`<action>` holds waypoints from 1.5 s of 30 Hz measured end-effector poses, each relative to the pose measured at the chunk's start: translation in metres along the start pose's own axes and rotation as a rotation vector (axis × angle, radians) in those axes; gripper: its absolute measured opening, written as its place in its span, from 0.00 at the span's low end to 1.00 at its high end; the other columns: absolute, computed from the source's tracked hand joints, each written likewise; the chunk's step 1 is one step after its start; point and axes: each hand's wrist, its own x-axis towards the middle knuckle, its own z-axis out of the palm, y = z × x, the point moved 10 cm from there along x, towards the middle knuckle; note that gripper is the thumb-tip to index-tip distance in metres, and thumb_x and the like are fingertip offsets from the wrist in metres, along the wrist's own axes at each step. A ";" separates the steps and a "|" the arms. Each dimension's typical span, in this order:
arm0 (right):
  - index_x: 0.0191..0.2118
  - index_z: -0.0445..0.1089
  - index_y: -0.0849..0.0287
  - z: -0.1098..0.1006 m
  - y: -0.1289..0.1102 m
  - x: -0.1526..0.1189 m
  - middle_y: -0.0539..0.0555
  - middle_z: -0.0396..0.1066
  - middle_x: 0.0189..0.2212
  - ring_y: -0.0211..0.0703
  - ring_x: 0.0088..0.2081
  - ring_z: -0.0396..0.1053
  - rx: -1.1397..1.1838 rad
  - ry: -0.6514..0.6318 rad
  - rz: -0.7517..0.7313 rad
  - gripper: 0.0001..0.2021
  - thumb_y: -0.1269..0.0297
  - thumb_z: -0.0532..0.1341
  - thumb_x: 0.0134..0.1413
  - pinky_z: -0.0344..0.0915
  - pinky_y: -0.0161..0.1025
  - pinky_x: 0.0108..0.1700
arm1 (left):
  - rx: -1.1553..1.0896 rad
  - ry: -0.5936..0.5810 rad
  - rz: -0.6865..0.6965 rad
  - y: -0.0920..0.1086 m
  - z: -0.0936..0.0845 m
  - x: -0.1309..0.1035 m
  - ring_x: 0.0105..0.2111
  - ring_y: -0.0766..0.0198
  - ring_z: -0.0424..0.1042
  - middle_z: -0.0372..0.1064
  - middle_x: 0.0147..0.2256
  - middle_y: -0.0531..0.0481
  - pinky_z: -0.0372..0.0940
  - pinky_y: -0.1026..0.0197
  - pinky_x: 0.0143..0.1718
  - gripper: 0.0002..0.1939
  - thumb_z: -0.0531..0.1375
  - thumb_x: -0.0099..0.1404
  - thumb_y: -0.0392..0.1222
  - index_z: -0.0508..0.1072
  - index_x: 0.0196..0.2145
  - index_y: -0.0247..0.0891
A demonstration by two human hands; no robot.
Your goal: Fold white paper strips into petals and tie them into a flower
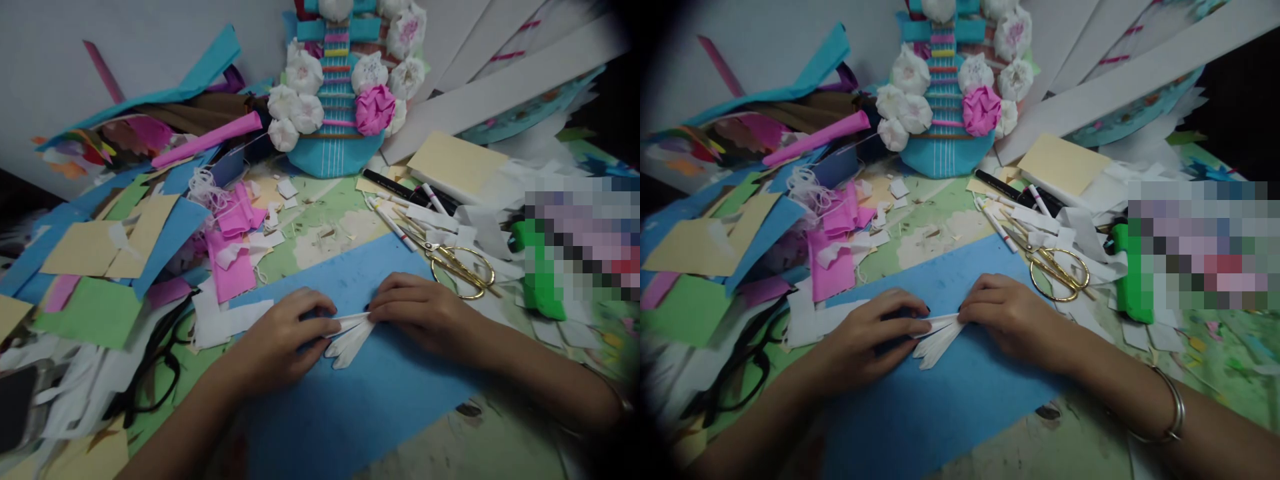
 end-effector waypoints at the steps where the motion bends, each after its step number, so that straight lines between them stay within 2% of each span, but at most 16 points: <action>1: 0.41 0.72 0.62 0.000 0.001 0.000 0.56 0.73 0.36 0.41 0.39 0.65 0.008 0.000 0.010 0.12 0.79 0.54 0.56 0.65 0.40 0.41 | 0.015 0.023 0.020 0.001 -0.001 0.000 0.40 0.62 0.66 0.67 0.41 0.44 0.65 0.59 0.40 0.11 0.55 0.62 0.31 0.72 0.42 0.38; 9: 0.40 0.72 0.63 -0.001 0.002 0.000 0.57 0.73 0.35 0.41 0.40 0.65 0.022 0.004 0.033 0.10 0.78 0.55 0.56 0.66 0.40 0.41 | 0.071 0.176 0.065 0.007 -0.003 0.002 0.35 0.63 0.68 0.69 0.35 0.43 0.65 0.60 0.36 0.07 0.57 0.62 0.30 0.73 0.37 0.32; 14: 0.42 0.71 0.63 -0.003 0.000 0.001 0.57 0.73 0.35 0.42 0.39 0.66 -0.030 0.016 0.021 0.11 0.78 0.55 0.56 0.65 0.41 0.42 | -0.014 0.249 -0.003 0.001 -0.009 0.002 0.31 0.65 0.68 0.70 0.31 0.46 0.64 0.62 0.32 0.06 0.58 0.62 0.32 0.75 0.35 0.34; 21: 0.44 0.72 0.60 -0.002 -0.003 0.002 0.56 0.74 0.37 0.43 0.40 0.66 -0.057 0.012 -0.026 0.14 0.78 0.56 0.54 0.64 0.44 0.41 | -0.124 0.186 -0.142 -0.010 -0.005 0.004 0.32 0.63 0.68 0.70 0.30 0.46 0.63 0.60 0.33 0.06 0.58 0.60 0.31 0.76 0.32 0.35; 25: 0.46 0.71 0.59 -0.005 -0.004 0.002 0.55 0.75 0.37 0.44 0.40 0.67 -0.086 0.026 -0.038 0.13 0.75 0.57 0.55 0.62 0.46 0.42 | -0.160 0.189 -0.156 -0.012 -0.006 0.003 0.31 0.64 0.68 0.72 0.29 0.49 0.63 0.61 0.32 0.10 0.58 0.60 0.31 0.75 0.39 0.36; 30: 0.44 0.72 0.60 -0.005 -0.004 0.001 0.55 0.75 0.34 0.43 0.39 0.67 -0.097 0.063 -0.022 0.11 0.74 0.57 0.56 0.63 0.44 0.40 | -0.146 0.165 -0.102 -0.002 -0.005 0.002 0.31 0.64 0.68 0.72 0.29 0.49 0.63 0.60 0.32 0.08 0.57 0.60 0.31 0.74 0.37 0.37; 32: 0.43 0.72 0.63 -0.007 -0.002 0.001 0.57 0.74 0.32 0.43 0.37 0.67 -0.113 0.088 0.019 0.10 0.73 0.57 0.57 0.64 0.42 0.39 | -0.104 0.182 -0.089 0.003 -0.005 0.002 0.32 0.62 0.67 0.72 0.30 0.48 0.64 0.59 0.33 0.09 0.59 0.60 0.35 0.73 0.40 0.35; 35: 0.42 0.71 0.67 -0.009 0.000 0.002 0.59 0.72 0.31 0.42 0.35 0.67 -0.138 0.096 0.074 0.09 0.72 0.56 0.58 0.65 0.41 0.37 | 0.015 0.189 -0.084 0.010 0.000 0.001 0.34 0.58 0.67 0.70 0.33 0.44 0.65 0.54 0.34 0.21 0.63 0.57 0.45 0.69 0.45 0.32; 37: 0.42 0.71 0.67 -0.008 -0.002 0.003 0.59 0.72 0.31 0.42 0.36 0.67 -0.140 0.081 0.073 0.09 0.72 0.55 0.58 0.66 0.40 0.37 | 0.106 0.178 -0.076 0.013 0.005 0.001 0.34 0.55 0.66 0.69 0.35 0.42 0.65 0.51 0.34 0.25 0.63 0.56 0.47 0.66 0.48 0.31; 41: 0.42 0.70 0.67 -0.005 -0.002 0.003 0.59 0.71 0.32 0.42 0.36 0.67 -0.136 0.045 0.062 0.09 0.72 0.55 0.58 0.66 0.40 0.37 | 0.168 0.185 -0.076 0.016 0.009 0.001 0.38 0.53 0.66 0.68 0.39 0.40 0.66 0.50 0.38 0.22 0.61 0.59 0.42 0.63 0.49 0.31; 45: 0.40 0.70 0.65 -0.002 -0.001 0.003 0.59 0.71 0.32 0.42 0.37 0.66 -0.132 0.023 0.056 0.08 0.71 0.54 0.59 0.66 0.41 0.38 | 0.175 0.163 -0.048 0.019 0.014 0.003 0.40 0.55 0.66 0.67 0.41 0.41 0.66 0.51 0.39 0.14 0.59 0.59 0.35 0.65 0.44 0.34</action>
